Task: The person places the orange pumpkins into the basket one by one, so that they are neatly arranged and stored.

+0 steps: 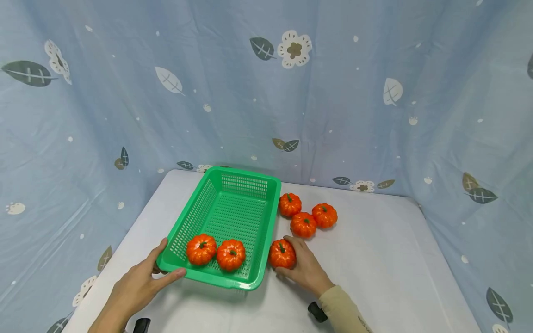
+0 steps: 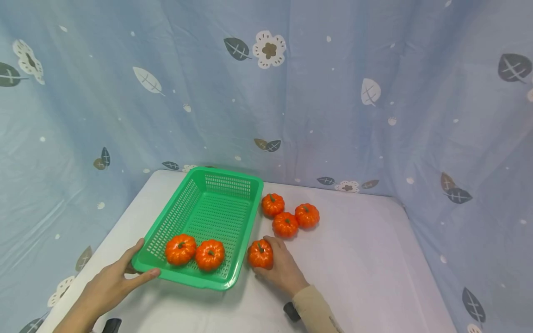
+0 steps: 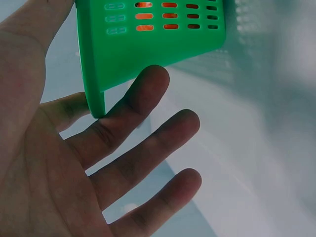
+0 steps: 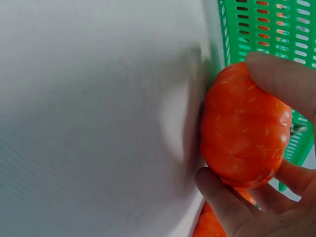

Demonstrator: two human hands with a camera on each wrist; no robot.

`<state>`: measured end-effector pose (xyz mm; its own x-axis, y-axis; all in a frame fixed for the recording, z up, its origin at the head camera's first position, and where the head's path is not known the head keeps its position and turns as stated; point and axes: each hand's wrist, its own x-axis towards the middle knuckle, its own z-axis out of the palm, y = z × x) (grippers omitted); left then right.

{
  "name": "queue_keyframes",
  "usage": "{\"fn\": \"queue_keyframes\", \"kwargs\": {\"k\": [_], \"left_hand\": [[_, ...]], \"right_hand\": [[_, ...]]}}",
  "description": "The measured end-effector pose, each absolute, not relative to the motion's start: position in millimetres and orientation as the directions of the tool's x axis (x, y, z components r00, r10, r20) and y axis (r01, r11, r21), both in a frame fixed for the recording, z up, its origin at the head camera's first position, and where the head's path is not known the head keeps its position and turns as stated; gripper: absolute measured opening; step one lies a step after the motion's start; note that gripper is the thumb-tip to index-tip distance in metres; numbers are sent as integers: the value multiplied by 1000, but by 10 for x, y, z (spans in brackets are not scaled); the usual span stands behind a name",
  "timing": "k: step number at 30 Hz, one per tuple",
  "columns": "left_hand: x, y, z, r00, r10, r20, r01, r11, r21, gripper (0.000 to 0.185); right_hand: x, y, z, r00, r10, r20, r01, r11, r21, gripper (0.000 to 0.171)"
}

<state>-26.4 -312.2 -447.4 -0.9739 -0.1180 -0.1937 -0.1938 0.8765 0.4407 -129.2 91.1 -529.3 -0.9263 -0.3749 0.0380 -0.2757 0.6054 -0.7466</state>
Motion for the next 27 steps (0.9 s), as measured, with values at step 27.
{"fn": "queue_keyframes", "kwargs": {"k": [27], "left_hand": [[-282, -3114, -4446, -984, -82, -155, -137, 912, 387, 111]], "right_hand": [[-1299, 1047, -5082, -916, -236, 326, -402, 518, -755, 90]]}}
